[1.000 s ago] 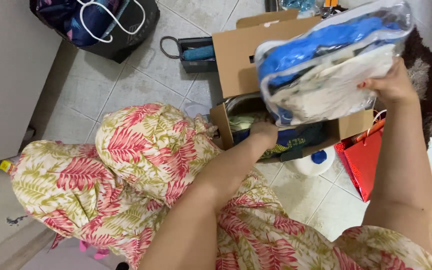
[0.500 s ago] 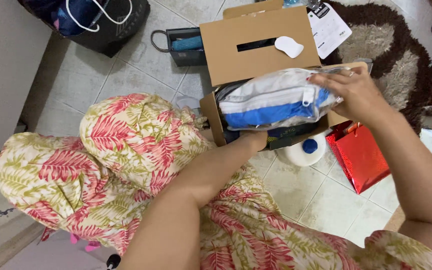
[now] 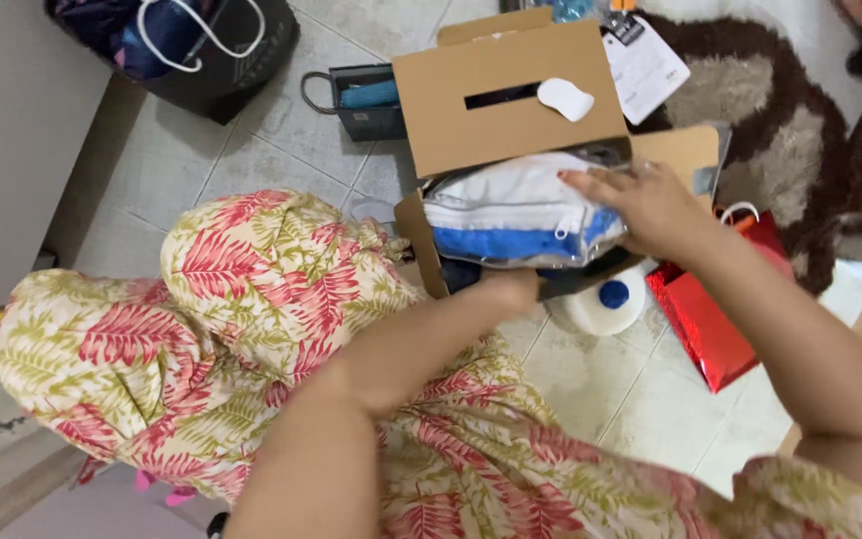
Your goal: The person sits on the floor and organizes various items. They place a white cord into a plastic container, put a grey cloth and a dark blue bag into a tote bag, and then sort through a black box containing small packaged items. Finally, they pack folded white and blue cloths into a clear bag and place it into a cardboard box.
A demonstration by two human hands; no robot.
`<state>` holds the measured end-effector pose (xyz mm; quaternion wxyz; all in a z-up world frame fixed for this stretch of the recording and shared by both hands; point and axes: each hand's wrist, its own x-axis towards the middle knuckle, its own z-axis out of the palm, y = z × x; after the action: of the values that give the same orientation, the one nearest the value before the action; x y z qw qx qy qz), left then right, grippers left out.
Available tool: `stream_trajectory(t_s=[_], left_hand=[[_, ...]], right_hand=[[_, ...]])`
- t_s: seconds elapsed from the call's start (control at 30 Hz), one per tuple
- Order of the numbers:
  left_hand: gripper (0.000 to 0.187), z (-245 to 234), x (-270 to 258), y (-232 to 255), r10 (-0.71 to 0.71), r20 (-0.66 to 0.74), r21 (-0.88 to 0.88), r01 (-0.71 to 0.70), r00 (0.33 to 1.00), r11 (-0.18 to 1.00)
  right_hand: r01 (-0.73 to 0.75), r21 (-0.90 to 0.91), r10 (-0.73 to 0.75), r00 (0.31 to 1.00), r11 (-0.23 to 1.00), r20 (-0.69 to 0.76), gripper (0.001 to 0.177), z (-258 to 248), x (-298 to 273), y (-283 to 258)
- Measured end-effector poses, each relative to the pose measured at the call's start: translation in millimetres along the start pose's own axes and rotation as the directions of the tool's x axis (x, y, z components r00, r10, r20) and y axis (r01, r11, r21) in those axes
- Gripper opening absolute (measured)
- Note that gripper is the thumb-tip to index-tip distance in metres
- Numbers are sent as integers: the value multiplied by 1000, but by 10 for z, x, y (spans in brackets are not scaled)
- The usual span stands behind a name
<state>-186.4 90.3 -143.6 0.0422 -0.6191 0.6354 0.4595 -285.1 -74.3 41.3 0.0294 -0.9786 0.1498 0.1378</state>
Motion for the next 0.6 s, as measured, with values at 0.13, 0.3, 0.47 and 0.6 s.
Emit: stream_trajectory(t_s=[0.13, 0.3, 0.47, 0.6], left_hand=[[27, -1473, -1313, 316, 220, 411, -481, 6, 885, 877], [40, -1655, -937, -511, -89, -541, -164, -1, 836, 986], [59, -915, -28, -1101, -163, -221, -225, 113, 962, 968], [70, -375, 712, -1652, -126, -44, -301, 107, 991, 947]], right_hand=[[-76, -5, 76, 993, 997, 93, 111, -116, 14, -89], [-75, -88, 89, 982, 993, 164, 111, -329, 58, -233], [-99, -217, 159, 947, 971, 278, 112, -389, 7, -409], [66, -67, -59, 993, 996, 107, 99, -71, 109, -282]])
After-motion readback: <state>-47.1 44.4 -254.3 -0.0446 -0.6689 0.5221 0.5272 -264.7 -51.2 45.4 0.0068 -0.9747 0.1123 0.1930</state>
